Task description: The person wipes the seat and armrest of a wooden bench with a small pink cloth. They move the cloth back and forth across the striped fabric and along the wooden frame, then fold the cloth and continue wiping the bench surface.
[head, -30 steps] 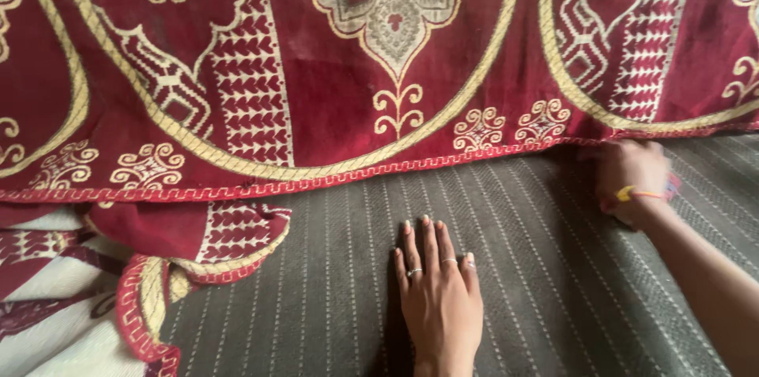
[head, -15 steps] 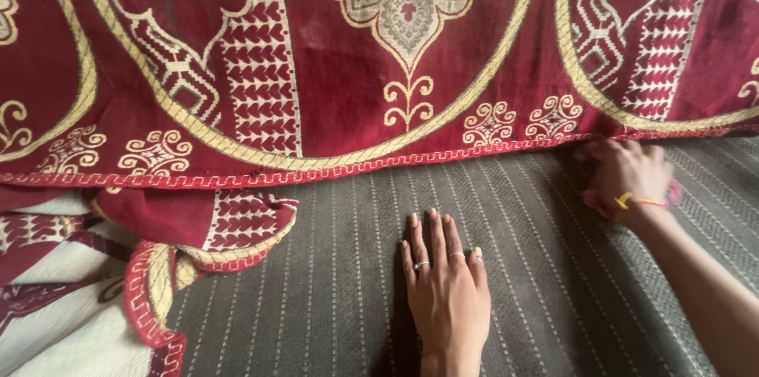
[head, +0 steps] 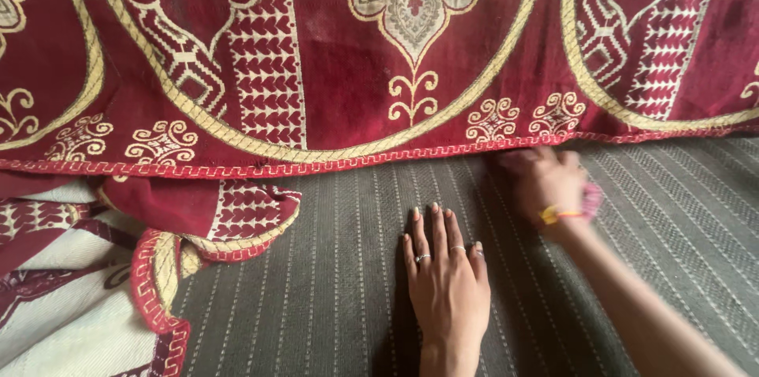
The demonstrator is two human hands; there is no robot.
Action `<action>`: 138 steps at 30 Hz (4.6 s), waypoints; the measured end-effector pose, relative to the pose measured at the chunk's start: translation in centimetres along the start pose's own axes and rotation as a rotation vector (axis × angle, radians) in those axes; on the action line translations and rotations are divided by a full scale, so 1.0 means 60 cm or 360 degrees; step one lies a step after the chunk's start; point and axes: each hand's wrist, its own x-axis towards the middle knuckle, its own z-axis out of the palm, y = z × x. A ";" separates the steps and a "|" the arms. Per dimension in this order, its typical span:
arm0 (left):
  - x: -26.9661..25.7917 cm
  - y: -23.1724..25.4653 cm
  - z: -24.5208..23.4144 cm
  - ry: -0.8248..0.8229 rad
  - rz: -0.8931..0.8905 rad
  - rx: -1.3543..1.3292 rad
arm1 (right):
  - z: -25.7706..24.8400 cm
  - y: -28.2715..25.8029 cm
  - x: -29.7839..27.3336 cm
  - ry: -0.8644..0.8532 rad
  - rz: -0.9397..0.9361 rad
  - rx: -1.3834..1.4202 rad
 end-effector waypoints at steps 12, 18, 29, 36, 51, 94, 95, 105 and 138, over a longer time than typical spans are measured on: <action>-0.004 -0.001 0.004 0.0054 0.0030 0.0040 | -0.032 -0.035 -0.006 0.0206 0.0498 0.0941; -0.008 -0.003 0.009 0.0270 0.0093 0.0159 | -0.006 -0.114 0.003 -0.0038 0.0337 0.1052; -0.008 -0.002 0.005 0.0150 0.0039 0.0000 | -0.077 -0.063 0.008 0.0021 0.0587 0.1444; 0.001 0.008 -0.014 0.0027 -0.0081 -0.0036 | 0.002 -0.083 -0.024 -0.0012 0.0087 0.0507; 0.038 -0.066 -0.084 0.0368 -0.0433 0.0104 | -0.083 -0.080 -0.058 -0.0045 -0.0004 0.0029; -0.038 -0.031 -0.002 0.0022 -0.0112 0.0424 | -0.164 -0.098 -0.230 -0.0100 0.0472 0.0591; -0.035 -0.031 0.001 0.0052 -0.0093 0.0440 | -0.165 -0.096 -0.227 -0.0118 0.0498 0.0585; -0.034 -0.012 -0.039 0.0005 -0.0133 0.0173 | -0.126 -0.088 -0.242 0.0049 0.0344 0.0438; -0.123 -0.169 -0.211 -0.0458 -0.0082 0.0115 | -0.283 -0.191 -0.374 -0.0078 0.0719 -0.0428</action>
